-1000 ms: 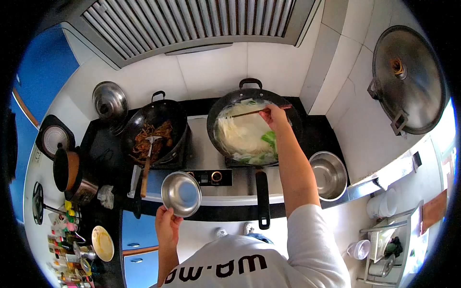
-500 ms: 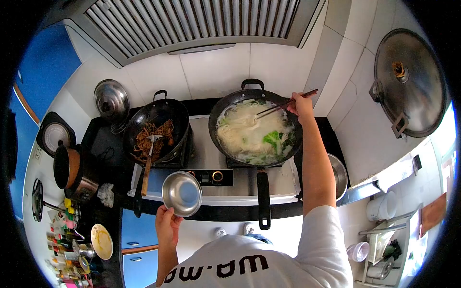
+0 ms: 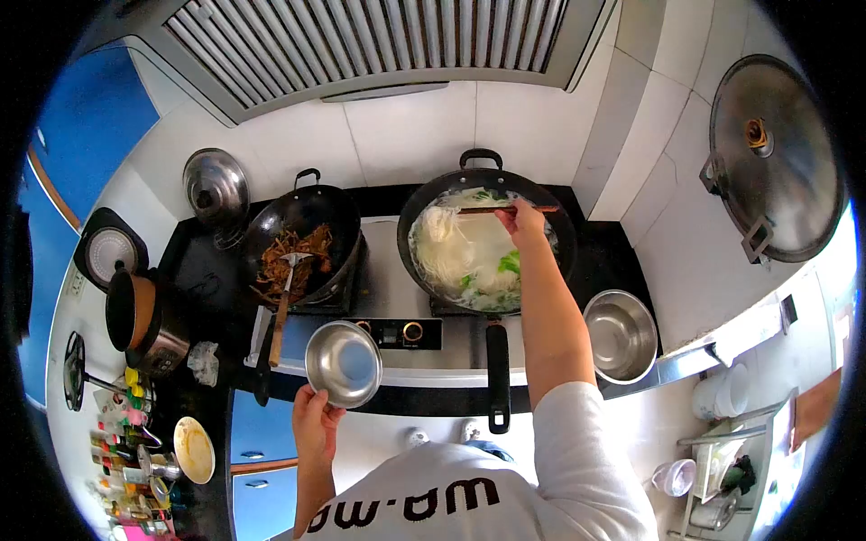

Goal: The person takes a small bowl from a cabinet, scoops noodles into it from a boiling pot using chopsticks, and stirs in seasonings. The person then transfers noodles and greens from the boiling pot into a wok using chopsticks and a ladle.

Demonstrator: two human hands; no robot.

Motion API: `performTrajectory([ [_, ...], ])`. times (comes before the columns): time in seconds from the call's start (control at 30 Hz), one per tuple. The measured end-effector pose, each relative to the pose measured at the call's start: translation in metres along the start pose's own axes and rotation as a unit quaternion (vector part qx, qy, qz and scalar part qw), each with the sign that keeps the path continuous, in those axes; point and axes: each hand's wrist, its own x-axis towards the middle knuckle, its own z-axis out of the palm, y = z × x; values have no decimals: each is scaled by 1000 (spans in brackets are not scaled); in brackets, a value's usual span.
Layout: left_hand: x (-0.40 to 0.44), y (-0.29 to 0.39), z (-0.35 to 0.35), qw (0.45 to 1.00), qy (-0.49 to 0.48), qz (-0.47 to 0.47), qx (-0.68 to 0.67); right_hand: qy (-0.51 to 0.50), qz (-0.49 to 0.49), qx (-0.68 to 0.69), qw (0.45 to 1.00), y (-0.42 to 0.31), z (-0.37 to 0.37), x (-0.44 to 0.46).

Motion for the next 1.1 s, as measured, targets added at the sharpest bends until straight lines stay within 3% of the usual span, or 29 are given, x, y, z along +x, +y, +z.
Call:
performTrajectory([
  [0.07,0,0,-1,1000,-3,0,-2,-17,22,84,996,-2,0,-4],
  [0.3,3,0,7,999,-36,-11,14,-60,6,137,989,-33,8,-15],
  [0.83,31,17,62,992,-108,-13,59,-133,-190,165,959,-207,63,-81],
  [0.9,46,22,76,983,-165,-25,81,-164,-221,163,948,-228,69,-80],
  [1.1,86,26,129,969,-208,-43,123,-165,-271,161,935,-266,92,-129],
])
